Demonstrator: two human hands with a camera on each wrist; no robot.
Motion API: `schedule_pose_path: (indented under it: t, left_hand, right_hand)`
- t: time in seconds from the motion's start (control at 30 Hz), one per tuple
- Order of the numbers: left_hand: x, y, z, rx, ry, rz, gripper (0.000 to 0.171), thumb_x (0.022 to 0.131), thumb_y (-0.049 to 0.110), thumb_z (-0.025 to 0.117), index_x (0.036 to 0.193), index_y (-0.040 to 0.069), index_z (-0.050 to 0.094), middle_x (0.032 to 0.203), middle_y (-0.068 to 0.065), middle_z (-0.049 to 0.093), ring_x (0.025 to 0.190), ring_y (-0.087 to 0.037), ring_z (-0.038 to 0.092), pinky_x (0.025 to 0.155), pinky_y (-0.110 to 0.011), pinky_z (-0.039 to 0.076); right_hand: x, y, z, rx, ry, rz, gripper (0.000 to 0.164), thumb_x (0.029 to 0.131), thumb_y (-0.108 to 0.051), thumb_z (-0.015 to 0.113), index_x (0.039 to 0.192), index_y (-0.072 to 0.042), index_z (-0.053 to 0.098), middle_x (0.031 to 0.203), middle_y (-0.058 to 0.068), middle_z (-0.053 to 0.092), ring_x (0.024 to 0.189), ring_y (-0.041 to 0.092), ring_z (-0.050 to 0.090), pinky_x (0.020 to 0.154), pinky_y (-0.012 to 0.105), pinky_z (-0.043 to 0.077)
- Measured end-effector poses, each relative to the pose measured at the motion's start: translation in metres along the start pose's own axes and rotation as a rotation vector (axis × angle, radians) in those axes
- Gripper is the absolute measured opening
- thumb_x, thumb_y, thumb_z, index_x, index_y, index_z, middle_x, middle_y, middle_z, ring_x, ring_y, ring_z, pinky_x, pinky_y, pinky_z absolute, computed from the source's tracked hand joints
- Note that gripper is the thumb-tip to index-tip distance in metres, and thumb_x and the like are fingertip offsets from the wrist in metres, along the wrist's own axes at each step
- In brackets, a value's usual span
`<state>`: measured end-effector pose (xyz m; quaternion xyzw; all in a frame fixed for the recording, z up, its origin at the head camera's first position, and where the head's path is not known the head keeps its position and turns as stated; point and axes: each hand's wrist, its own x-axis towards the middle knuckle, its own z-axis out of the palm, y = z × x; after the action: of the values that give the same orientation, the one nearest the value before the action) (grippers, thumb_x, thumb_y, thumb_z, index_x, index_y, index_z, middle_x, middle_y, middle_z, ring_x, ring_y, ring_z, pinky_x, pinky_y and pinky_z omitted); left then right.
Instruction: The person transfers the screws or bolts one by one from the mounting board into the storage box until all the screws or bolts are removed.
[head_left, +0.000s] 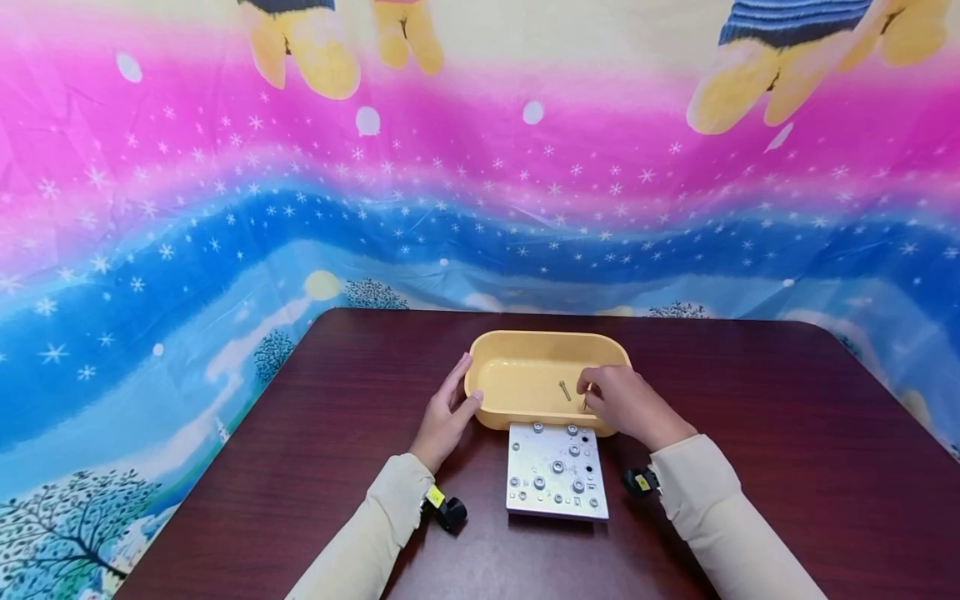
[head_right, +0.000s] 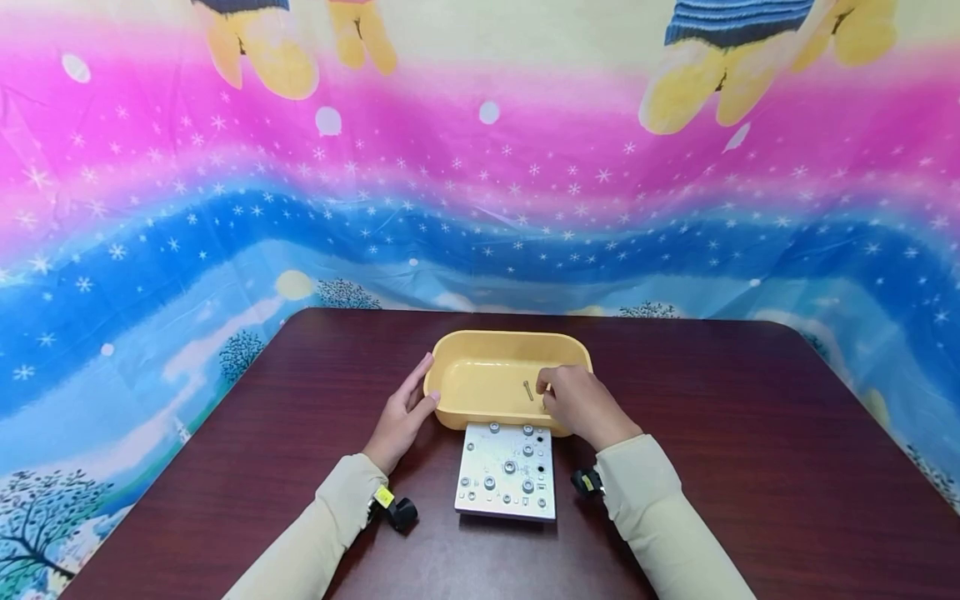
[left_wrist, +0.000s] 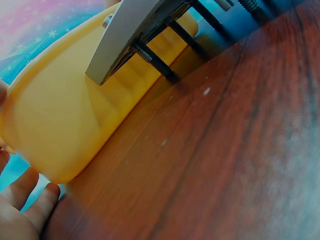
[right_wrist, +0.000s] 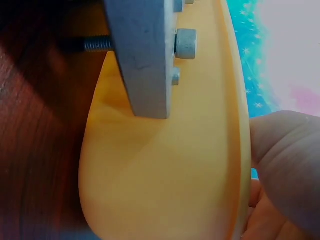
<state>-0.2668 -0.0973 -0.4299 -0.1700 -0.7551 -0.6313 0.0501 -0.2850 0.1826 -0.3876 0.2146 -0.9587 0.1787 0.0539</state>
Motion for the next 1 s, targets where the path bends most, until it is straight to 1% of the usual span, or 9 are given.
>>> schedule_pose_path:
  t: [0.3, 0.47, 0.57, 0.73, 0.93, 1.0]
  left_hand:
    - [-0.0008, 0.0009, 0.0002, -0.001, 0.002, 0.004, 0.060, 0.098, 0.015, 0.056, 0.151, 0.004, 0.030, 0.158, -0.006, 0.025, 0.143, -0.018, 0.025, 0.114, -0.037, 0.026]
    - [-0.0018, 0.0006, -0.0002, 0.008, 0.007, -0.014, 0.060, 0.098, 0.018, 0.056, 0.151, 0.006, 0.030, 0.157, 0.001, 0.026, 0.143, -0.015, 0.025, 0.114, -0.035, 0.026]
    - [-0.0018, -0.0002, -0.0003, 0.007, 0.004, -0.009, 0.061, 0.098, 0.018, 0.056, 0.151, 0.006, 0.030, 0.158, -0.002, 0.025, 0.143, -0.015, 0.025, 0.114, -0.035, 0.026]
    - [-0.0013, -0.0011, -0.0002, -0.008, 0.002, -0.001, 0.060, 0.098, 0.016, 0.056, 0.151, 0.004, 0.029, 0.158, -0.007, 0.024, 0.143, -0.018, 0.026, 0.113, -0.038, 0.027]
    - [-0.0005, -0.0005, 0.0001, -0.003, 0.008, -0.009, 0.060, 0.098, 0.015, 0.056, 0.151, 0.004, 0.030, 0.157, -0.001, 0.026, 0.142, -0.016, 0.026, 0.113, -0.033, 0.027]
    - [-0.0002, -0.0003, 0.0001, -0.001, 0.009, -0.012, 0.060, 0.098, 0.015, 0.057, 0.151, 0.004, 0.030, 0.157, -0.001, 0.026, 0.143, -0.016, 0.026, 0.113, -0.033, 0.027]
  right_hand:
    - [0.0001, 0.0012, 0.0007, 0.016, -0.007, 0.026, 0.012, 0.087, -0.004, 0.062, 0.094, -0.005, 0.072, 0.083, 0.003, 0.064, 0.061, 0.014, 0.048, 0.060, 0.029, 0.043]
    - [0.0011, 0.0030, 0.0031, 0.022, -0.010, 0.030, 0.012, 0.087, -0.004, 0.062, 0.092, -0.006, 0.072, 0.084, 0.003, 0.064, 0.065, 0.015, 0.050, 0.063, 0.030, 0.044]
    - [0.0016, 0.0038, 0.0044, 0.028, -0.011, 0.035, 0.012, 0.086, -0.004, 0.061, 0.092, -0.006, 0.072, 0.084, 0.003, 0.064, 0.065, 0.015, 0.049, 0.063, 0.030, 0.044]
    - [0.0019, 0.0040, 0.0049, 0.048, -0.008, 0.050, 0.013, 0.086, -0.004, 0.061, 0.092, -0.006, 0.072, 0.083, 0.003, 0.064, 0.061, 0.014, 0.047, 0.060, 0.029, 0.042]
    - [0.0027, 0.0044, 0.0055, 0.076, -0.005, 0.064, 0.011, 0.087, -0.005, 0.062, 0.091, -0.006, 0.071, 0.078, 0.001, 0.061, 0.058, 0.014, 0.045, 0.058, 0.028, 0.041]
    - [0.0027, 0.0043, 0.0055, 0.084, -0.002, 0.065, 0.010, 0.087, -0.004, 0.062, 0.091, -0.006, 0.071, 0.077, 0.001, 0.061, 0.058, 0.014, 0.044, 0.058, 0.028, 0.041]
